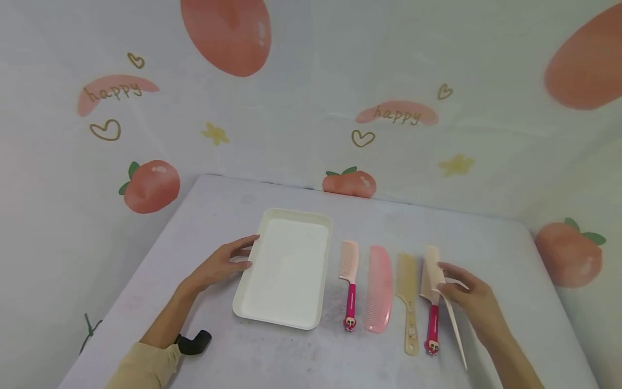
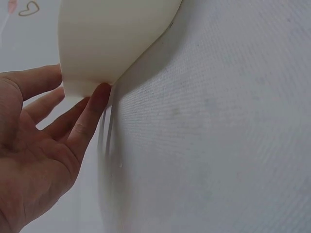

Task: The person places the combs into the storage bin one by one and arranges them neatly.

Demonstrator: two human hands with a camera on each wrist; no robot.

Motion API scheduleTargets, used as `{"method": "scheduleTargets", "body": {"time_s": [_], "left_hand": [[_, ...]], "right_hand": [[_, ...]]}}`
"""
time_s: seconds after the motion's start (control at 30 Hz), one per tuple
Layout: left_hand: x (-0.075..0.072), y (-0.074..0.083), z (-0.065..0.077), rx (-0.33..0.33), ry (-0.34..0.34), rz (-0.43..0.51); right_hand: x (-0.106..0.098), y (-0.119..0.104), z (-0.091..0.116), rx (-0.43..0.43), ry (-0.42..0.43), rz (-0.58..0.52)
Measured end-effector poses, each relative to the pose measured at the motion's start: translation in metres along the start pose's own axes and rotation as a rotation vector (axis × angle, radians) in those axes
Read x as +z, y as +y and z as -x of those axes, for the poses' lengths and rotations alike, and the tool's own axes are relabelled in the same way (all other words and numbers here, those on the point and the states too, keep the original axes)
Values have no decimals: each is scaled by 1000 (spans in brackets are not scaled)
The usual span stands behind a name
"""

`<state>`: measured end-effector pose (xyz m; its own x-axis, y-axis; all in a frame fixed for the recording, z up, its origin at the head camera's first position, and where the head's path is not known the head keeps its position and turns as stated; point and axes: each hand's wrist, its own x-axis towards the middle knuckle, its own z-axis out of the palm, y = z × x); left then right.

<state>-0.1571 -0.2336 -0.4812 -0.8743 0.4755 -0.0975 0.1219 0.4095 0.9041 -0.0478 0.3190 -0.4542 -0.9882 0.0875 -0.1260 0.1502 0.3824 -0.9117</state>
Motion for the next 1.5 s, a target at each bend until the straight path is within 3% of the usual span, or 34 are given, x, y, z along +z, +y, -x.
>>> {"method": "scheduleTargets", "body": {"time_s": [0.23, 0.47, 0.7, 0.93, 1.2, 1.5], "left_hand": [[0, 0, 0, -1, 0, -4], [-1, 3, 2, -4, -3, -17], [-1, 3, 2, 5, -6, -19], [-1, 4, 3, -10, 2, -17], [1, 3, 0, 2, -6, -18], [1, 6, 2, -16, 16, -38]], "right_hand": [[23, -16, -9, -58, -88, -165], [49, -29, -20, -40, -135, -188], [71, -41, -30, -82, -159, -226], [94, -51, -36, -47, -179, -268], [117, -60, -44, -102, -204, -336], [146, -76, -50, -60, -220, -379]]}}
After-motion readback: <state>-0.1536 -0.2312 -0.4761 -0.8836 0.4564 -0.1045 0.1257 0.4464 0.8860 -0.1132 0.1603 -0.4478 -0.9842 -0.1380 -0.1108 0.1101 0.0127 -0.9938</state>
